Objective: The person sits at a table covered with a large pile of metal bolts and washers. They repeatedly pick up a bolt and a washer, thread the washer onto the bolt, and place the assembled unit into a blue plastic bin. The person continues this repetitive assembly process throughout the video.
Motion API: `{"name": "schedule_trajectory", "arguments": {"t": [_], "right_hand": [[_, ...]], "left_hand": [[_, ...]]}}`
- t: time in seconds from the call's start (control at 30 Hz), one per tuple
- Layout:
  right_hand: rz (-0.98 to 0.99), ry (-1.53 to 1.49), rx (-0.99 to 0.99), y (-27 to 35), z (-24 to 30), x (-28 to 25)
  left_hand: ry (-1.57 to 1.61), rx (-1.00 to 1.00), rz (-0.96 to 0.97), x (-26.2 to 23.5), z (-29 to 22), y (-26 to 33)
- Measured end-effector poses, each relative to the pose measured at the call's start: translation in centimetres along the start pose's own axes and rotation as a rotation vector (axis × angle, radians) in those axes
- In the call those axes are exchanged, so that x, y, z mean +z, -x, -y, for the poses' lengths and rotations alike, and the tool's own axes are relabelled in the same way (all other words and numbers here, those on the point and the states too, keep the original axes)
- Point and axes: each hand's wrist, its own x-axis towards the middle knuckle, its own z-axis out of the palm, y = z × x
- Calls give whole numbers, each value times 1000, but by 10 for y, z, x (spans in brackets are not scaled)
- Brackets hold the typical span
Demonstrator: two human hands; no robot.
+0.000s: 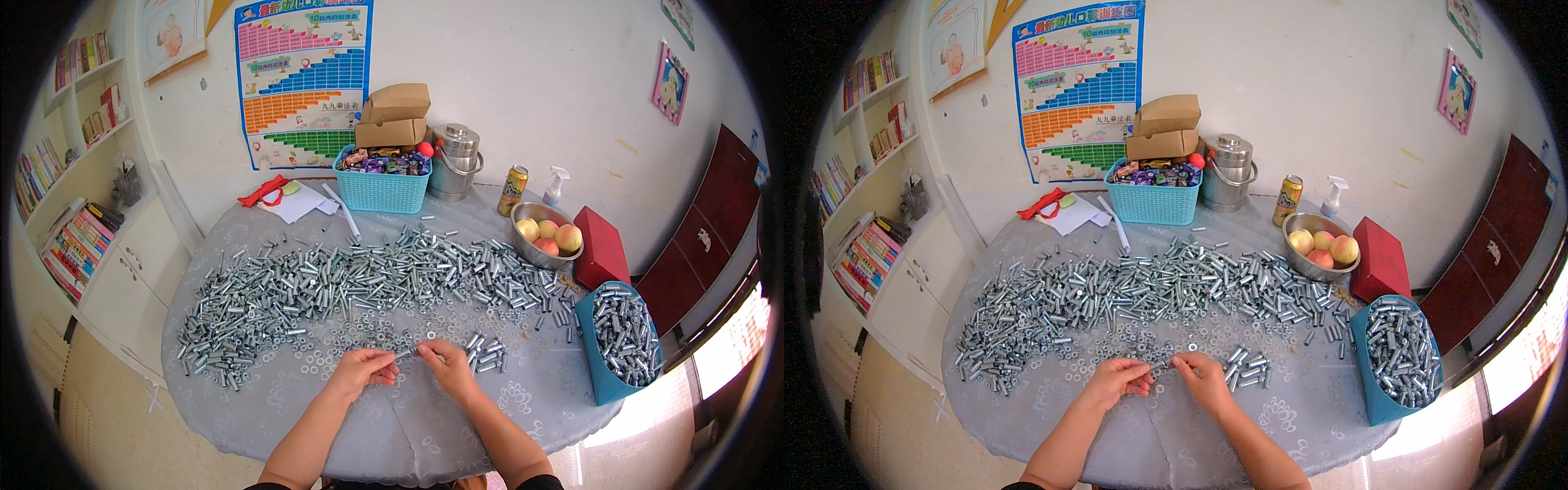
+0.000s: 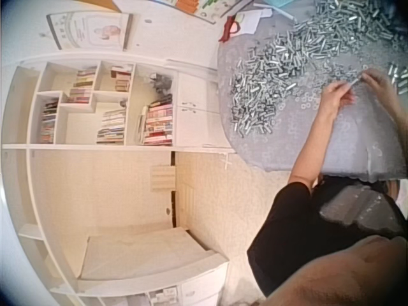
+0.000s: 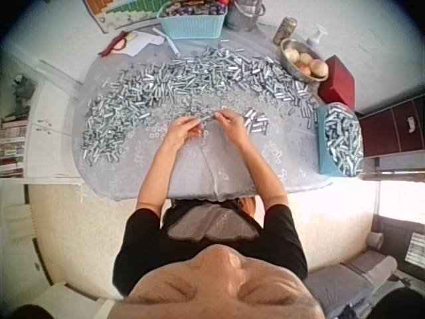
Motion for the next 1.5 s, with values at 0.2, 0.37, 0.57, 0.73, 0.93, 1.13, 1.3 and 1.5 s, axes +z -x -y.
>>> {"name": "schedule_trajectory", "arguments": {"t": [0.2, 0.37, 0.57, 0.73, 0.93, 1.13, 1.3, 1.5], "right_hand": [[-8, 405, -281, -4, 10, 0], [-37, 721, -309, -5, 0, 10], [-52, 710, -354, -7, 0, 14], [-107, 452, -252, -9, 2, -5], [-41, -43, -12, -7, 14, -13], [41, 29, -126, -6, 16, -14], [122, 166, -182, -3, 15, -19], [177, 254, -307, -4, 20, -25]], "left_hand": [[91, 67, -43, -3, -3, 0], [105, 64, -76, -1, -2, 0], [98, 65, -57, -2, -2, 1], [53, 50, -61, 2, -3, -1], [28, 36, -48, 2, 0, 0], [-7, 22, -4, 0, 2, -1], [-54, 20, -3, -2, 4, -1], [-52, -32, 14, -3, 4, -1]]}}
